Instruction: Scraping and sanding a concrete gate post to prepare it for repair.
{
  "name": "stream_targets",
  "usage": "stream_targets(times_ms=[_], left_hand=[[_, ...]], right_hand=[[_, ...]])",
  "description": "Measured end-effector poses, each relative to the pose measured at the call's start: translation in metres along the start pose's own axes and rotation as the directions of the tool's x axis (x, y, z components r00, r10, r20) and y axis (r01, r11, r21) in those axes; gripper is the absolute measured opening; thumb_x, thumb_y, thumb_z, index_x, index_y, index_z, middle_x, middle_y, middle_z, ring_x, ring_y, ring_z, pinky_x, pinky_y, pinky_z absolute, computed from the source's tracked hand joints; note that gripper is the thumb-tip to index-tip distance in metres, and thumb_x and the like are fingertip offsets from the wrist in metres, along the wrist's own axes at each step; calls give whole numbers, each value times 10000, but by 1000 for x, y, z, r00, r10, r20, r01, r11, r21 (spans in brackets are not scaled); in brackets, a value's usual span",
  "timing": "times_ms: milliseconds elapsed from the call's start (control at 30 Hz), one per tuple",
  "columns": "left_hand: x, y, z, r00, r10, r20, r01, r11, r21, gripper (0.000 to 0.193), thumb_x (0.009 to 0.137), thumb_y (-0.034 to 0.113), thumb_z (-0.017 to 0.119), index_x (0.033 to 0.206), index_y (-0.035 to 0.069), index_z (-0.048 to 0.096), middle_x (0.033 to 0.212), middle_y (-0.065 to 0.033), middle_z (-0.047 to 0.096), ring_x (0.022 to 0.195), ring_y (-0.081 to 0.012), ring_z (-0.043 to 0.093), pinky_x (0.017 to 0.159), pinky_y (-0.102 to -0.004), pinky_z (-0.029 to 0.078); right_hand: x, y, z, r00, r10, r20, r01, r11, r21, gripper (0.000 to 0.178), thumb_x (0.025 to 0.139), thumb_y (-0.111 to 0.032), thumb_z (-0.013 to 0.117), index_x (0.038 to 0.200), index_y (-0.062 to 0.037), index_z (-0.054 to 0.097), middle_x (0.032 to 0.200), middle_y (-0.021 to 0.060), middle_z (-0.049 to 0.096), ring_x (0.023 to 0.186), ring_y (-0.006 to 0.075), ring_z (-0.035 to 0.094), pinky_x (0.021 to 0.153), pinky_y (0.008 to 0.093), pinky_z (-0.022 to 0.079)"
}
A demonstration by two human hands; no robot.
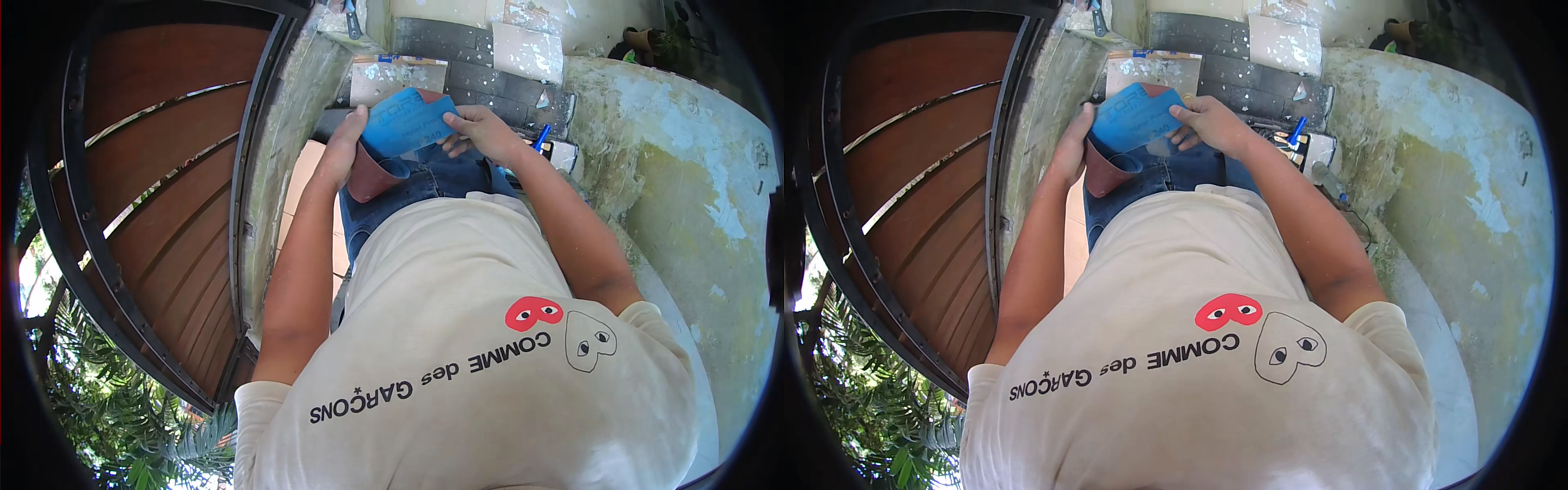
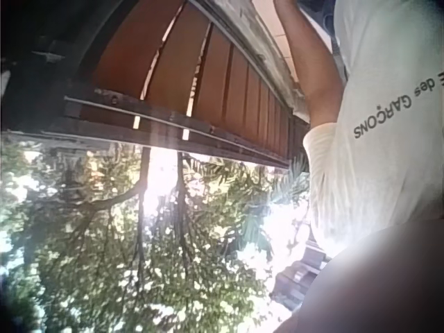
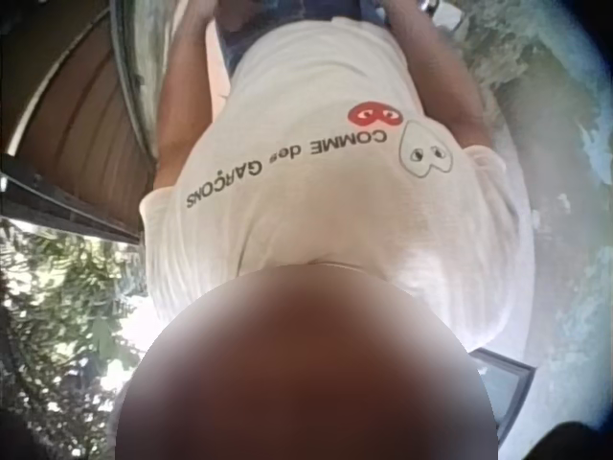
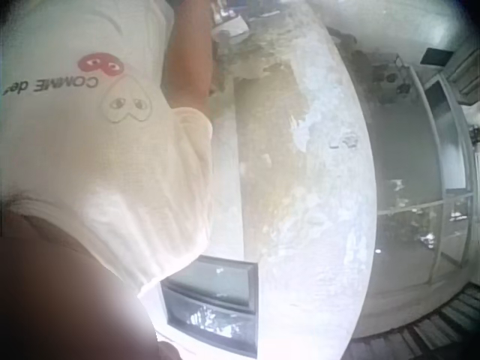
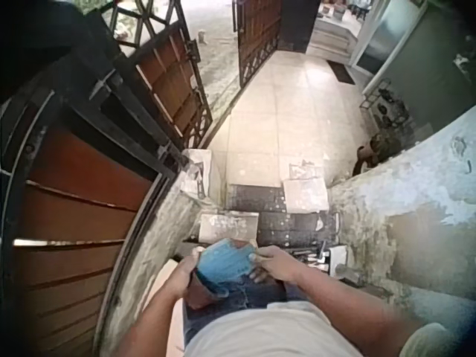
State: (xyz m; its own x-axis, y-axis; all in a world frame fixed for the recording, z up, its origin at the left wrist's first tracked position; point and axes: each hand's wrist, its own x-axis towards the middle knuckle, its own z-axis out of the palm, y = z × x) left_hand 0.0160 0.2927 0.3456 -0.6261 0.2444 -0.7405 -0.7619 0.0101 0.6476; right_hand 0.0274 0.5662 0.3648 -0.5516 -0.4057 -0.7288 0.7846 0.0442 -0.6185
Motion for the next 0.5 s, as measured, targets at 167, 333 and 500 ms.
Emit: stream_targets(times_ms=[167, 333, 500], left_hand=[[-20, -3, 0, 960, -268, 79, 272, 962, -35, 817, 959, 668, 199, 1382, 11, 432, 1404, -140, 470, 1325, -257, 403, 1114, -343, 261], [-4, -34, -24, 935, -348, 68, 330, 924, 193, 839, 966, 648, 190, 1428, -30, 369, 1415, -206, 458, 1352, -294, 388, 1142, -354, 227], [-5, -34, -32, 967, -241, 78, 158, 814, 559, 768, 964, 617, 302, 1344, -29, 472, 1326, -214, 537, 1275, -280, 470, 1097, -358, 296]], right_hand=[[0, -11, -9, 998, -20, -51, 15, 994, -104, 327, 1020, -297, 459, 1128, -33, 617, 919, 79, 649, 737, 129, 617, 693, 292, 560], [2, -17, -15, 997, 1, -72, -19, 970, -242, 319, 1019, -314, 462, 1172, -79, 614, 926, 70, 650, 698, 115, 603, 684, 284, 556], [5, -16, -19, 999, -51, -13, 47, 979, -196, 289, 1003, -195, 458, 1215, -51, 591, 969, 86, 646, 807, 131, 607, 732, 297, 554]])
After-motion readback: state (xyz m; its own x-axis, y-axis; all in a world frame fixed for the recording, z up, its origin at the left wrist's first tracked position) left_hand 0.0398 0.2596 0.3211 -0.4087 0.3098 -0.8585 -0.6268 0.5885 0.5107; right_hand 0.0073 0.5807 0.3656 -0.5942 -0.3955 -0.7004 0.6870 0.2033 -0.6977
